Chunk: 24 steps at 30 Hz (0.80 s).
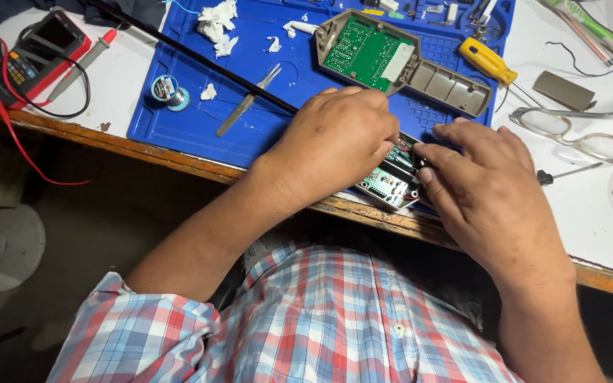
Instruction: The person opens the casing of an electronic handheld device, solders connections on the internal circuit board using a soldering iron and tweezers, reinserts a battery, and then closes the casing to test the device.
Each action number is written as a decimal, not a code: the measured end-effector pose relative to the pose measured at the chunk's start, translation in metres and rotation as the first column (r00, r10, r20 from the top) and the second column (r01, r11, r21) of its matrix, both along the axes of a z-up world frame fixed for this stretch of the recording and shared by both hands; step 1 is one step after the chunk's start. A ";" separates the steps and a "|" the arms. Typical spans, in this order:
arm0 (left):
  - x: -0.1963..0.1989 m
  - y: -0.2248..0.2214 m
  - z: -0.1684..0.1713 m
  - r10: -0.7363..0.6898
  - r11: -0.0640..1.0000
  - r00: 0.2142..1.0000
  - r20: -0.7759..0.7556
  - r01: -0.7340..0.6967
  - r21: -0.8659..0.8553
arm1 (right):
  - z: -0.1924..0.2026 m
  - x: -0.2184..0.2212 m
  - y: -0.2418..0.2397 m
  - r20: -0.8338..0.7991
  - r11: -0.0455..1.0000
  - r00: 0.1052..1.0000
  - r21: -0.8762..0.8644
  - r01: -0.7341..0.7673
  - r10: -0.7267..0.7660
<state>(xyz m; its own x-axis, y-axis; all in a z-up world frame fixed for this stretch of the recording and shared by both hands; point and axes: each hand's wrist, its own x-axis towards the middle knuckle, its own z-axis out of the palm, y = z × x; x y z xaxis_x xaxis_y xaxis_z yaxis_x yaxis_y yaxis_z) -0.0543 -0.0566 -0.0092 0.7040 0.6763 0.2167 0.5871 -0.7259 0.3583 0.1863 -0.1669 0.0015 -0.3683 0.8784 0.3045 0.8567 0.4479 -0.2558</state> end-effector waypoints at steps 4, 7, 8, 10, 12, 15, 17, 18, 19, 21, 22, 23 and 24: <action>0.008 0.008 -0.012 -0.048 0.998 0.997 0.052 0.047 0.031 | 0.001 -0.004 0.000 0.043 0.997 0.998 -0.062 0.044 -0.041; 0.014 0.009 -0.015 -0.112 0.993 0.994 0.014 0.111 0.044 | 0.005 -0.002 0.001 0.072 0.991 0.995 -0.105 0.077 -0.069; 0.016 0.010 -0.019 -0.110 0.982 0.993 -0.033 0.114 0.148 | 0.007 -0.001 0.003 0.067 0.993 0.997 -0.105 0.047 -0.040; 0.016 0.012 -0.020 -0.107 0.960 0.992 -0.072 0.122 0.252 | 0.011 0.002 0.006 0.069 0.994 0.997 -0.104 0.023 -0.016; 0.013 0.011 -0.016 -0.163 0.981 0.985 -0.057 0.168 0.093 | 0.013 0.005 0.008 0.081 0.987 0.997 -0.158 0.002 0.011; -0.004 0.010 0.005 -0.217 0.975 0.973 -0.083 0.220 0.025 | 0.035 0.001 0.013 -0.046 0.985 0.992 -0.135 0.108 -0.115; -0.023 0.015 0.017 -0.226 0.973 0.974 0.006 0.226 -0.034 | 0.033 0.012 0.030 0.049 0.977 0.982 -0.109 0.185 -0.180; -0.032 0.015 0.024 -0.228 0.967 0.969 0.093 0.237 -0.094 | 0.033 0.017 0.035 0.140 0.963 0.960 -0.079 0.257 -0.245; -0.041 0.020 0.024 -0.235 0.965 0.967 0.095 0.244 -0.098 | 0.028 0.018 0.045 0.141 0.961 0.958 -0.083 0.264 -0.251; -0.060 0.032 0.029 -0.150 0.988 0.970 0.189 0.142 0.053 | 0.022 0.021 0.072 0.249 0.989 0.958 0.028 0.143 -0.145; -0.066 0.039 0.028 -0.145 0.989 0.971 0.190 0.137 0.055 | 0.015 0.021 0.082 0.250 0.990 0.958 0.030 0.138 -0.141; -0.072 0.044 0.026 -0.094 0.995 0.963 0.251 0.081 0.061 | 0.009 0.020 0.091 0.371 0.991 0.919 0.071 0.117 -0.135; -0.079 0.049 0.025 -0.046 0.998 0.951 0.307 0.028 0.063 | 0.001 0.020 0.099 0.483 0.990 0.865 0.109 0.094 -0.135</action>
<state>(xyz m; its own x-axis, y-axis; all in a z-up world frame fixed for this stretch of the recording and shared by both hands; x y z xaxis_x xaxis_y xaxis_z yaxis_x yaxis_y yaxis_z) -0.1329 -0.0079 0.0161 0.6212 0.6313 0.4644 0.4270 -0.7695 0.4748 0.2059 -0.0680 0.0026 -0.3863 0.9042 0.1822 0.9092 0.3399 0.2406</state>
